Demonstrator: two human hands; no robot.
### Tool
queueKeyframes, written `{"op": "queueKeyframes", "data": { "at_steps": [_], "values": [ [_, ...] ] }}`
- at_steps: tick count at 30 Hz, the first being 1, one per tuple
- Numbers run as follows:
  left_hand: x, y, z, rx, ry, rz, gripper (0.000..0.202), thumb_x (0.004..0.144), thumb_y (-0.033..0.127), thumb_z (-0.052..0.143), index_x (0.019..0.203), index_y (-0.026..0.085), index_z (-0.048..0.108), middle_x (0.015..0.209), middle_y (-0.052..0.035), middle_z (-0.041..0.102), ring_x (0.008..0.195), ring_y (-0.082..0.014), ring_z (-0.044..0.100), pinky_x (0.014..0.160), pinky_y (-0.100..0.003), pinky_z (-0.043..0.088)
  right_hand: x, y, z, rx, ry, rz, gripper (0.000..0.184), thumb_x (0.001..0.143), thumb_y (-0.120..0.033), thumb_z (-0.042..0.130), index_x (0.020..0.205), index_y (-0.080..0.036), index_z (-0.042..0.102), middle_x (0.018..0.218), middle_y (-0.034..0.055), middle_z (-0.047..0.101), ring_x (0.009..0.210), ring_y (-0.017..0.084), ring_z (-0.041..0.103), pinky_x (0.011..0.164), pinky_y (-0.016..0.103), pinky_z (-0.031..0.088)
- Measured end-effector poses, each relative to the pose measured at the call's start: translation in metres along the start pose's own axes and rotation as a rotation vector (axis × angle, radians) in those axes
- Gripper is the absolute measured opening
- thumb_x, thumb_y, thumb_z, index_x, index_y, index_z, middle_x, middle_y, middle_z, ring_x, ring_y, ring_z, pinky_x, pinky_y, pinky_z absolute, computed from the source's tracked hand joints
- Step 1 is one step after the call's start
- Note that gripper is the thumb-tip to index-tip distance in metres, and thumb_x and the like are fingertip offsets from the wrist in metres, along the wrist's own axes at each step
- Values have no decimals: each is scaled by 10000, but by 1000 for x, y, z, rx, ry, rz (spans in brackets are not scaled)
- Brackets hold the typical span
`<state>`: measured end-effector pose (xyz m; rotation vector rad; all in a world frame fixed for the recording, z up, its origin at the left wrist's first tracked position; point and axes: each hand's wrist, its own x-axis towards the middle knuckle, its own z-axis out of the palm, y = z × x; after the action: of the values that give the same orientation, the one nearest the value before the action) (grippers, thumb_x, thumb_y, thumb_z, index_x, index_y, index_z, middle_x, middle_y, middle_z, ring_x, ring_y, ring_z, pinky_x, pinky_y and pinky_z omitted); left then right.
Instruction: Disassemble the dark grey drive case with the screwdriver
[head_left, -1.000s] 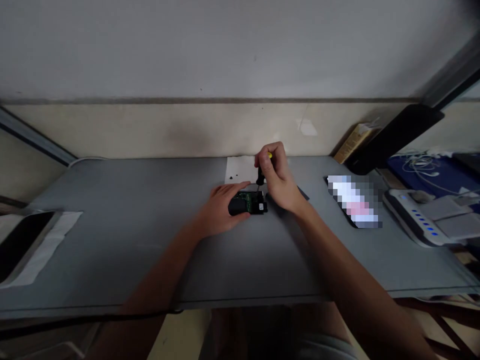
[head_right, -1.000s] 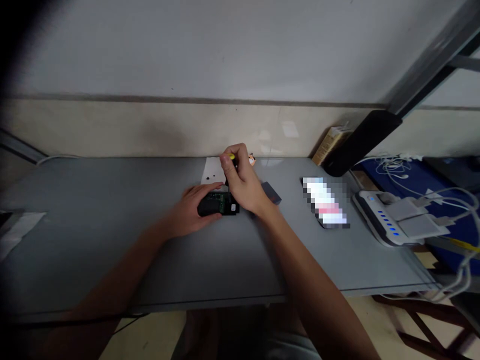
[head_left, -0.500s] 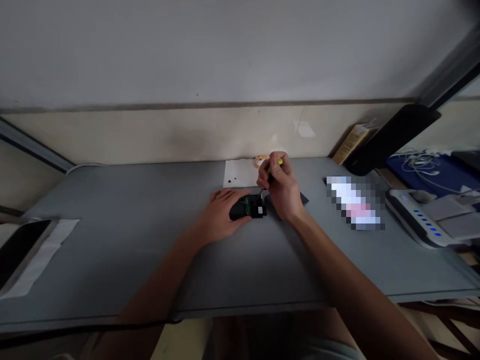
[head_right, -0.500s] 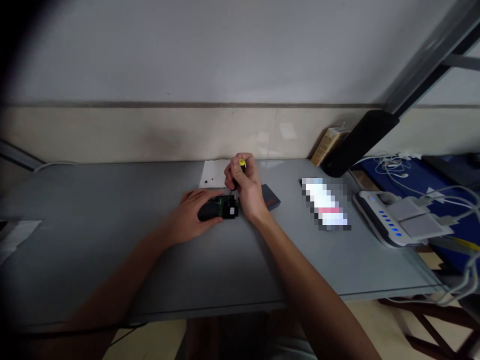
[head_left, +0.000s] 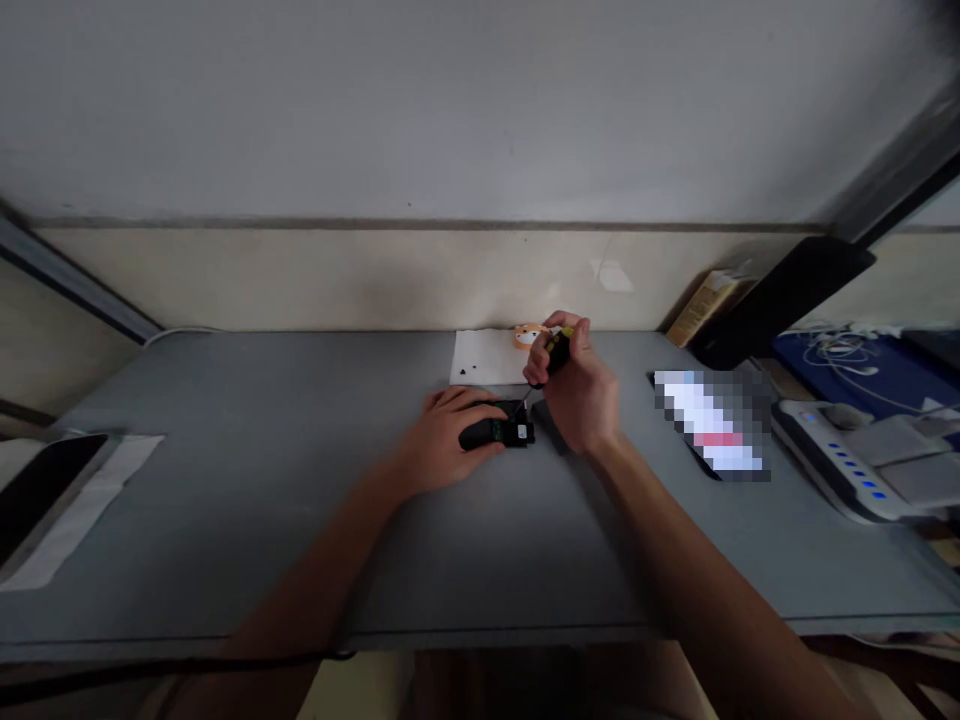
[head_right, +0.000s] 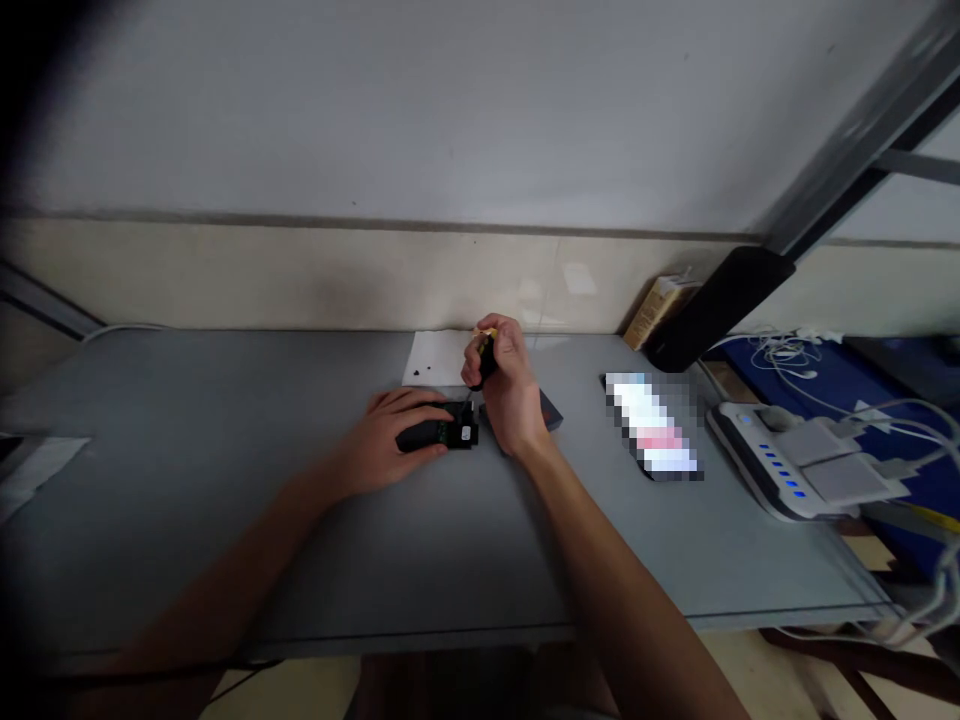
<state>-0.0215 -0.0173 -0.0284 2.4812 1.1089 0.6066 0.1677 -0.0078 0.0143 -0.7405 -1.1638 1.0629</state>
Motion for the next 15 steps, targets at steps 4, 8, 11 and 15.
{"op": "queueKeyframes", "data": {
  "at_steps": [4, 8, 11, 15],
  "values": [
    [0, -1, 0, 9, -14, -3, 278, 941, 346, 708, 1217, 320, 731, 1381, -36, 669, 1331, -295, 565, 1158, -515, 383, 1, 7, 0, -32, 74, -46, 440, 937, -685, 539, 886, -294, 345, 722, -45, 439, 590, 144, 432, 592, 301, 438],
    [0, -1, 0, 21, -21, 9, 276, 953, 361, 694, 1222, 315, 728, 1378, -43, 670, 1317, -297, 566, 1157, -521, 377, 2, 5, 0, -60, -61, -23, 410, 968, -697, 466, 939, -290, 420, 766, -23, 484, 653, 157, 501, 647, 321, 475],
    [0, 1, -2, 33, -37, 1, 275, 959, 345, 684, 1226, 295, 722, 1394, -59, 656, 1327, -303, 557, 1156, -516, 374, 5, 2, 2, -60, -95, 0, 446, 985, -729, 380, 948, -288, 436, 716, -34, 436, 614, 157, 467, 629, 320, 462],
    [0, 5, -3, 51, -37, -4, 274, 963, 324, 674, 1233, 290, 709, 1402, -63, 649, 1346, -303, 545, 1156, -514, 375, 5, 2, 7, 10, -82, -7, 492, 970, -768, 375, 907, -282, 423, 670, -51, 399, 557, 140, 394, 562, 299, 419]
  ]
}}
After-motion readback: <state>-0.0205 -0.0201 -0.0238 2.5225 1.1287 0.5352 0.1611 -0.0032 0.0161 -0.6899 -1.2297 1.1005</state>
